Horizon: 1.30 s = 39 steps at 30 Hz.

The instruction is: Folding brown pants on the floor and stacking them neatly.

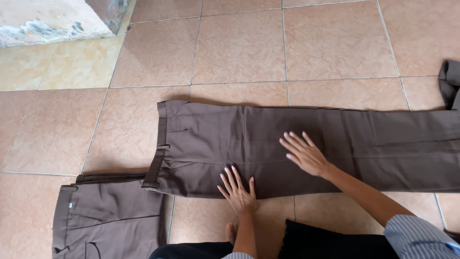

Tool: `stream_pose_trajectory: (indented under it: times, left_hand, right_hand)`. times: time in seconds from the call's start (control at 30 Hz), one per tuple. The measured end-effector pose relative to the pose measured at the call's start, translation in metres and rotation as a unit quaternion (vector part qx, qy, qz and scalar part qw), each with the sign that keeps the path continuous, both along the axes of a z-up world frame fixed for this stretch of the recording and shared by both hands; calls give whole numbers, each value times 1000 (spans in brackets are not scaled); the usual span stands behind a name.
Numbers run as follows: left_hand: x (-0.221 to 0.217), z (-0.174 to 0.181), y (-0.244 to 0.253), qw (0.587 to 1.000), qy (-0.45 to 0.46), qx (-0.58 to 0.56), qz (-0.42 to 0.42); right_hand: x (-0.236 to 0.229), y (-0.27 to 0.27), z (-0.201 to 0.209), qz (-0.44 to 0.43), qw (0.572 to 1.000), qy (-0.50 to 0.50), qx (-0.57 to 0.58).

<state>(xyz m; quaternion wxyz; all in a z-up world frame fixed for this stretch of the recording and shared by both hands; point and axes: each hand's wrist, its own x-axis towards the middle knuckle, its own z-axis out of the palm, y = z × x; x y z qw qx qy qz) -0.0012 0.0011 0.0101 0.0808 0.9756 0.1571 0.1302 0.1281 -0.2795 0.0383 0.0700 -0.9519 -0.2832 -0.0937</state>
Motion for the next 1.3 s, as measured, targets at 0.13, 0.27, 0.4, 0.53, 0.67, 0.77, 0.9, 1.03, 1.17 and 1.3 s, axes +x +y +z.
stream_pose_trajectory:
  times: [0.13,0.27,0.4,0.53,0.67,0.77,0.9,1.03,1.17,1.3]
  left_hand:
    - [-1,-1,1,999,-12,-25,-46]
    - [-1,0,-1,999,-26,-8,-40]
    - [-2,7,-3,999,-14,-10,-39]
    - [-3,8,-3,999,-16,-17,-39]
    - [-2,7,-2,999,-8,-8,-38]
    - [0,5,-2,999,-2,-7,-34]
    - [-2,9,-3,999,-17,-14,-36]
    - [-2,13,-4,999,-19,-30,-36]
    - [-4,9,-3,999,-17,-27,-32]
    - [0,13,-5,999,-1,-26,-33]
  right_hand:
    - [-48,-33,5,78,994,75,-23]
    - [-26,-68,-1,25,999,42,0]
    - [-3,-108,-14,-81,995,58,23]
    - [15,-146,-22,-173,981,81,34]
    - [33,-195,-37,-305,949,45,73]
    - [62,-211,-37,-402,895,192,27]
    - [50,-167,-24,-354,924,137,46]
    - [-26,-139,3,-79,997,14,-8]
    - [-51,-201,-25,-116,991,68,-5]
    - [-31,-269,-34,-203,975,88,27]
